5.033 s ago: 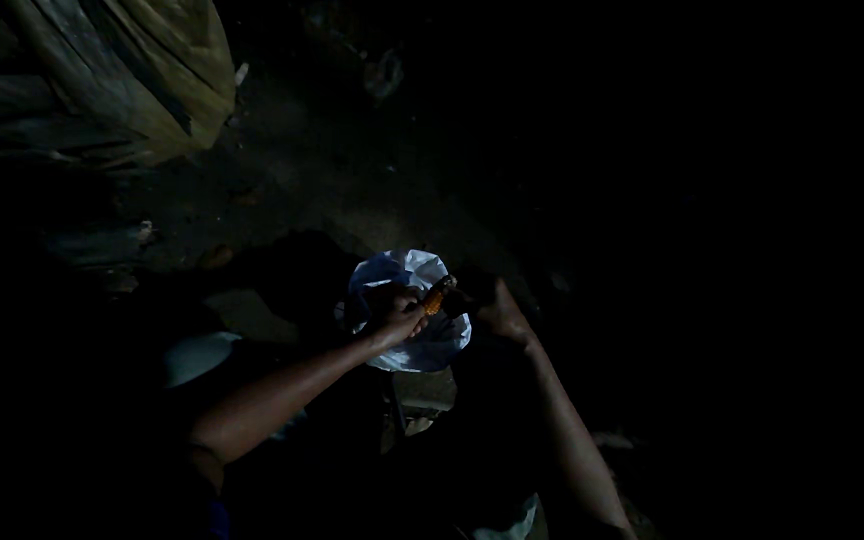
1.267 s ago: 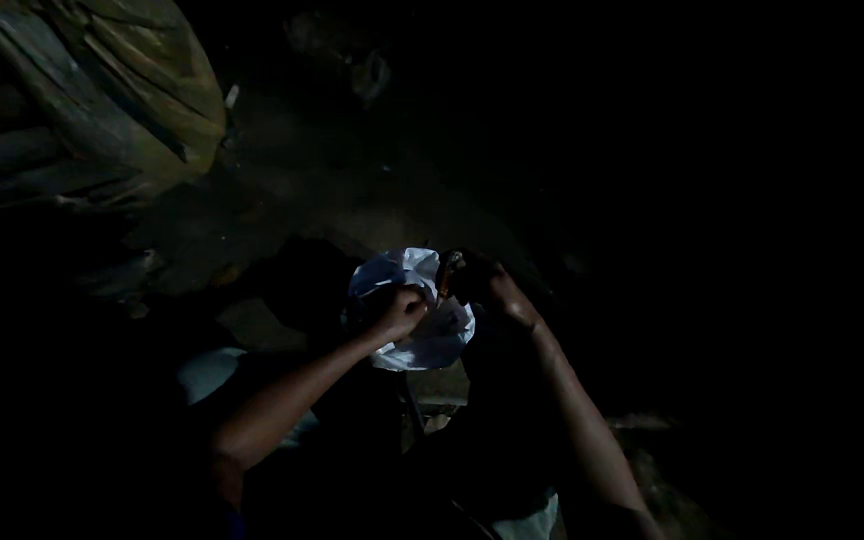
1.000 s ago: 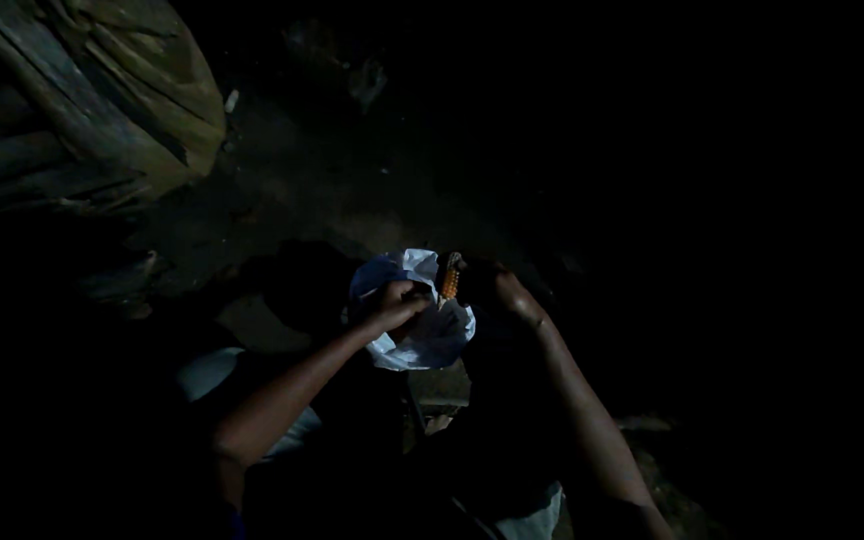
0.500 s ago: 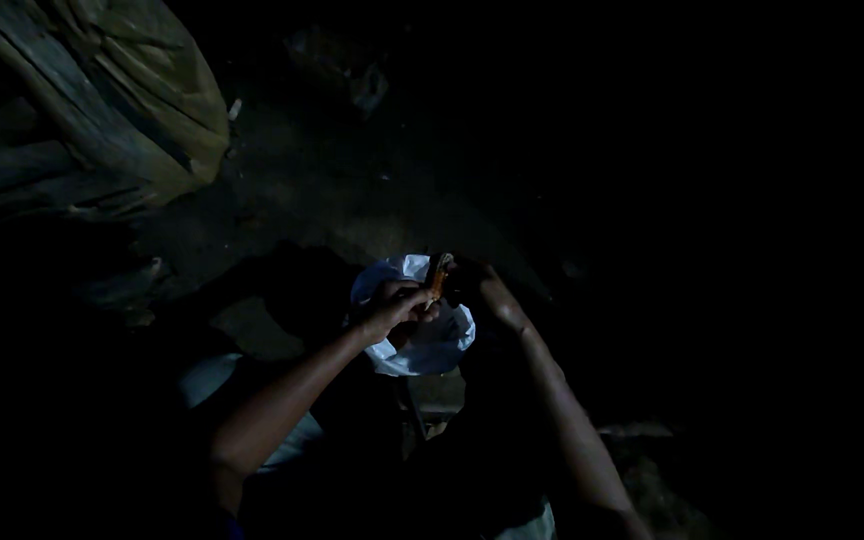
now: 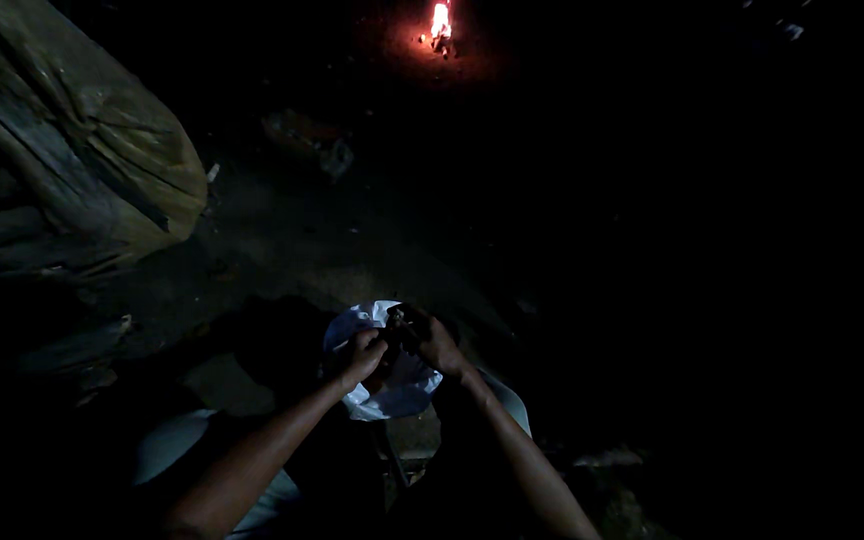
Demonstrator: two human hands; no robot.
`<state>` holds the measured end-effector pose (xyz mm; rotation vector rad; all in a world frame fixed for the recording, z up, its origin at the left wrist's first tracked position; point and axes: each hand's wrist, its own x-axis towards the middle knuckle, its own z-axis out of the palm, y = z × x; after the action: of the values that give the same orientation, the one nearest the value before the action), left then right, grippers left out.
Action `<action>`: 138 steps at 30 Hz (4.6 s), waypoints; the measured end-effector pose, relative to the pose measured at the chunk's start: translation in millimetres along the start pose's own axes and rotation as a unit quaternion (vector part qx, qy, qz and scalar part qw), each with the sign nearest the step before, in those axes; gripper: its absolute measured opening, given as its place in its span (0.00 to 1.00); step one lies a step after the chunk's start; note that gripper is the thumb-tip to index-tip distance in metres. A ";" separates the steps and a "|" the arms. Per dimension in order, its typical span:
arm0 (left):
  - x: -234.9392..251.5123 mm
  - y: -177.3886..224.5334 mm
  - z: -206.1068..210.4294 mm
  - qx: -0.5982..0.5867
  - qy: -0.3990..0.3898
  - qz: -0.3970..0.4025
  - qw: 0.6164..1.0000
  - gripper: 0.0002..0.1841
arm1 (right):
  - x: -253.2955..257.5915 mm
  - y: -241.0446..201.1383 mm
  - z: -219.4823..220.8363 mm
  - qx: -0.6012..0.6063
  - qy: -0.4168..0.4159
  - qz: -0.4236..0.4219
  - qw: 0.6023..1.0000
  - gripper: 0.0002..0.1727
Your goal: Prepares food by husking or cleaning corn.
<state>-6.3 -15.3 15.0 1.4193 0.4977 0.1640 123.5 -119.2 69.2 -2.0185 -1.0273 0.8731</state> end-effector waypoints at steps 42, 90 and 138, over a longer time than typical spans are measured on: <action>0.0 -7.0 3.8 -0.039 -0.030 0.043 0.998 0.14 | -4.7 2.1 -6.1 0.037 0.028 0.033 0.998 0.19; 5.1 -4.3 5.5 -0.169 0.023 0.065 0.983 0.12 | -6.3 8.1 -19.5 0.261 0.005 0.031 0.965 0.16; -1.8 -3.7 10.7 0.035 0.037 0.042 0.998 0.17 | -0.8 16.6 -4.1 0.148 0.023 0.039 0.988 0.16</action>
<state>-4.1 -26.2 12.6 1.5080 0.5077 0.2696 132.8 -128.4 58.1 -1.8265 -0.7482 0.9535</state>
